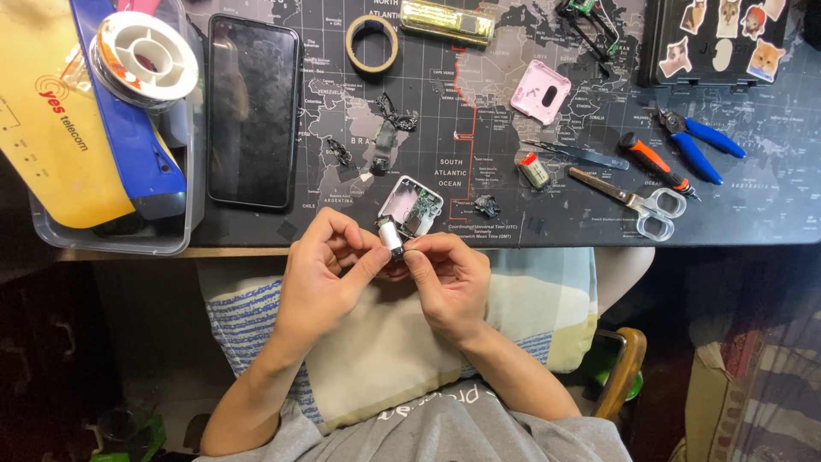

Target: The person assembles a small electronic device by hand, handling a circuit board, a cylindrical battery, and a transparent case. They use a soldering iron to connect components and a screwdriver to secure parts within the case.

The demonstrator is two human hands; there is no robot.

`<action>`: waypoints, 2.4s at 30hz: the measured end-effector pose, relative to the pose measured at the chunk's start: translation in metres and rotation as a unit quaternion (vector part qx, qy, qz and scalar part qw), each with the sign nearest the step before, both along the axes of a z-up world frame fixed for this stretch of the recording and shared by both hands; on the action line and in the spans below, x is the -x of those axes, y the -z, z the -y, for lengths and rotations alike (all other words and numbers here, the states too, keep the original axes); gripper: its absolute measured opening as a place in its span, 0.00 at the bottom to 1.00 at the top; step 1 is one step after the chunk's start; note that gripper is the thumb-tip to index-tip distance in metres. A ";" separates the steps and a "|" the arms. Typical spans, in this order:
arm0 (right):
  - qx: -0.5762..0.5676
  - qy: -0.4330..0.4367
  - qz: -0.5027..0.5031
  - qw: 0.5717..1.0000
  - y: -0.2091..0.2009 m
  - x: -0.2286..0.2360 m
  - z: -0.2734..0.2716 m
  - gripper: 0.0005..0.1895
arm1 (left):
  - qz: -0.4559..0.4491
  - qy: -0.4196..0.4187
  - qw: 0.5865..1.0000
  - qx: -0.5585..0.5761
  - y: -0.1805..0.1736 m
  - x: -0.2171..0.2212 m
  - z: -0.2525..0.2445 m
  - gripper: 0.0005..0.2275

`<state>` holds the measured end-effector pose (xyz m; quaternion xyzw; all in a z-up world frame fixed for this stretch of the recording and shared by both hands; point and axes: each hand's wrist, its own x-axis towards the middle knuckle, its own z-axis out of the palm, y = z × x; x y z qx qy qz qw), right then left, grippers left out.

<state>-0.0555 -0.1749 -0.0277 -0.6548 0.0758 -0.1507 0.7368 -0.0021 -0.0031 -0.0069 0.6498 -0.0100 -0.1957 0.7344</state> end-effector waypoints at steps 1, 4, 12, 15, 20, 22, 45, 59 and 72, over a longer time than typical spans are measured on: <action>0.000 0.000 0.000 1.000 -0.001 0.000 -0.001 0.02 | 0.000 0.000 1.000 0.000 0.002 0.000 -0.001 0.10; -0.013 0.003 -0.004 1.000 -0.004 0.001 -0.004 0.03 | -0.007 -0.004 1.000 0.003 0.002 0.001 -0.002 0.09; 0.015 0.000 -0.009 1.000 -0.006 -0.001 0.000 0.01 | 0.046 -0.010 0.997 -0.068 -0.020 0.000 0.005 0.15; 0.017 -0.006 -0.004 1.000 -0.011 -0.003 -0.001 0.00 | 0.052 0.003 0.993 -0.106 -0.020 0.002 0.003 0.15; 0.018 -0.009 -0.007 1.000 -0.015 -0.004 -0.001 0.00 | 0.037 0.000 0.995 -0.096 -0.019 0.003 0.005 0.17; 0.020 -0.009 -0.007 1.000 -0.017 -0.005 -0.002 0.01 | 0.030 -0.001 0.996 -0.088 -0.015 0.004 0.006 0.17; -0.052 -0.004 -0.108 0.993 -0.012 0.003 -0.007 0.05 | -0.091 0.019 0.995 0.044 -0.009 -0.002 0.005 0.16; -0.098 -0.003 -0.111 0.989 -0.002 0.004 -0.003 0.05 | 0.399 0.038 0.887 -0.231 0.007 0.004 -0.015 0.11; -0.097 -0.020 -0.097 0.990 -0.005 0.001 -0.002 0.04 | 0.707 -0.080 0.638 -0.296 0.012 -0.030 0.001 0.10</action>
